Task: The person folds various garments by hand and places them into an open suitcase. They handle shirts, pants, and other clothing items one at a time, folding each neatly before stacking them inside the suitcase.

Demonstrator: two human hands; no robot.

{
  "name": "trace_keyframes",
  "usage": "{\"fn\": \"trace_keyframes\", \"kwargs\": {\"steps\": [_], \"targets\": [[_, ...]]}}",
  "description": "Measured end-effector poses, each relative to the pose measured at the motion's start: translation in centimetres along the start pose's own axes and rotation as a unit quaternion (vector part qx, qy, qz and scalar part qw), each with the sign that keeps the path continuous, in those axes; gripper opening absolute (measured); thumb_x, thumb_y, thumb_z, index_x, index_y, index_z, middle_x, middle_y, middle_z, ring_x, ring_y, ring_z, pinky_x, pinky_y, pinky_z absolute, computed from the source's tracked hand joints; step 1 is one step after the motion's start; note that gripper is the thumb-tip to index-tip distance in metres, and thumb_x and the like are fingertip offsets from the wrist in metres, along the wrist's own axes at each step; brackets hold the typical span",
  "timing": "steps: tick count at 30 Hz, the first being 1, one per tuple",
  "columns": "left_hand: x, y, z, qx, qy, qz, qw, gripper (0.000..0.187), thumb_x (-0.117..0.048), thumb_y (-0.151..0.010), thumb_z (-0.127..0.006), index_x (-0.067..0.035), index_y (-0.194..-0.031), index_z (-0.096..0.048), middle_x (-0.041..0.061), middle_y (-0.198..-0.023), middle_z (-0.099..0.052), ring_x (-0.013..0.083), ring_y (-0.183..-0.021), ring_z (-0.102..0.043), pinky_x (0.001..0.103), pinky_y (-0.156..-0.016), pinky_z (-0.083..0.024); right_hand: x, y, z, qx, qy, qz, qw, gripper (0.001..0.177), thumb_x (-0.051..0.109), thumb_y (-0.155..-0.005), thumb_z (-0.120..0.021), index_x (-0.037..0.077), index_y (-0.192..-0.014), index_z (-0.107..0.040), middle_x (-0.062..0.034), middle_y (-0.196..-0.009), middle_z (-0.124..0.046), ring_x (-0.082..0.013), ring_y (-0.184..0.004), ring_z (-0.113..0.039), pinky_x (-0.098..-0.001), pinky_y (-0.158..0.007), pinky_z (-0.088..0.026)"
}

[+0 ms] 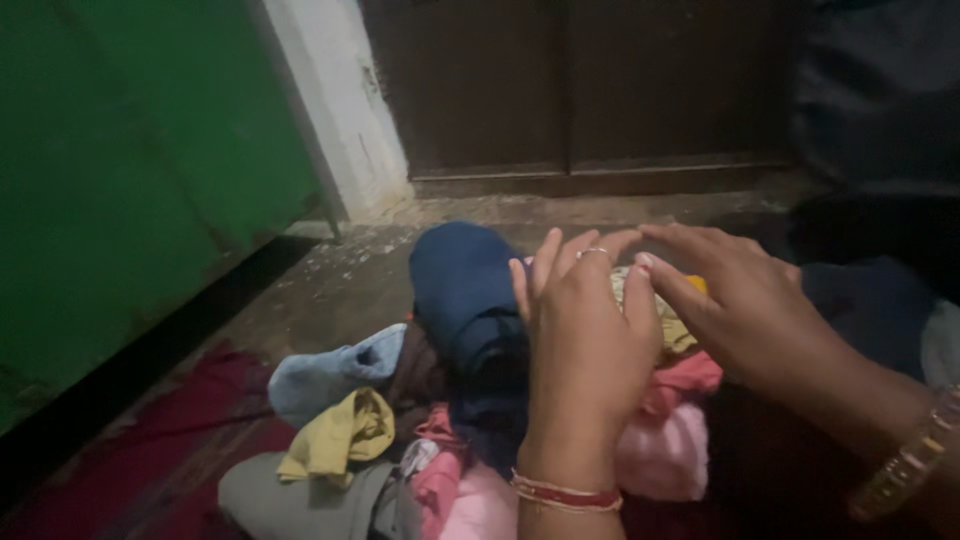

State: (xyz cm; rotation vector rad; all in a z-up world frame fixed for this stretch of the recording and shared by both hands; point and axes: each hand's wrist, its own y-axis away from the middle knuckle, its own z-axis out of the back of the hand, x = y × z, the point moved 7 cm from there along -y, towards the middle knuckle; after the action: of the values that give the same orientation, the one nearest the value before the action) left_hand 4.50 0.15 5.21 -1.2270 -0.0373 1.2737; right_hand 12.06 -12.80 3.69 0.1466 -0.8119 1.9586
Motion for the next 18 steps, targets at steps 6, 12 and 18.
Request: {"fn": "trace_keyframes", "kwargs": {"steps": [6, 12, 18], "targets": [[-3.4, 0.5, -2.5, 0.033, 0.009, -0.054, 0.998, 0.033, -0.025, -0.099, -0.052, -0.010, -0.122, -0.072, 0.020, -0.135, -0.064, 0.0409, -0.144, -0.040, 0.062, -0.122, -0.008, -2.9, 1.6, 3.2, -0.029, 0.017, -0.029, 0.999, 0.051, 0.043, -0.096, -0.051, 0.018, -0.139, -0.060, -0.0113, -0.140, -0.061, -0.0318, -0.133, -0.053, -0.0524, -0.111, -0.036], [-6.9, 1.3, -5.0, 0.052, 0.035, -0.097, 0.993, 0.035, -0.026, -0.101, -0.051, -0.008, -0.123, -0.071, 0.020, -0.133, -0.065, 0.0422, -0.144, -0.041, 0.062, -0.124, -0.009, -6.3, 3.9, 6.7, -0.025, 0.045, -0.062, 0.997, 0.055, 0.048, -0.095, -0.052, 0.025, -0.145, -0.056, -0.0071, -0.142, -0.058, -0.0294, -0.137, -0.046, -0.0520, -0.113, -0.030], [-10.9, 2.4, -7.1, 0.079, 0.036, -0.148, 0.985, 0.033, -0.026, -0.102, -0.052, -0.008, -0.122, -0.071, 0.019, -0.132, -0.066, 0.0419, -0.144, -0.043, 0.062, -0.123, -0.011, -9.3, 6.7, 10.0, -0.017, 0.074, -0.096, 0.992, 0.061, 0.055, -0.095, -0.046, 0.028, -0.148, -0.052, -0.0101, -0.150, -0.049, -0.0309, -0.144, -0.032, -0.0549, -0.114, -0.022]]}}
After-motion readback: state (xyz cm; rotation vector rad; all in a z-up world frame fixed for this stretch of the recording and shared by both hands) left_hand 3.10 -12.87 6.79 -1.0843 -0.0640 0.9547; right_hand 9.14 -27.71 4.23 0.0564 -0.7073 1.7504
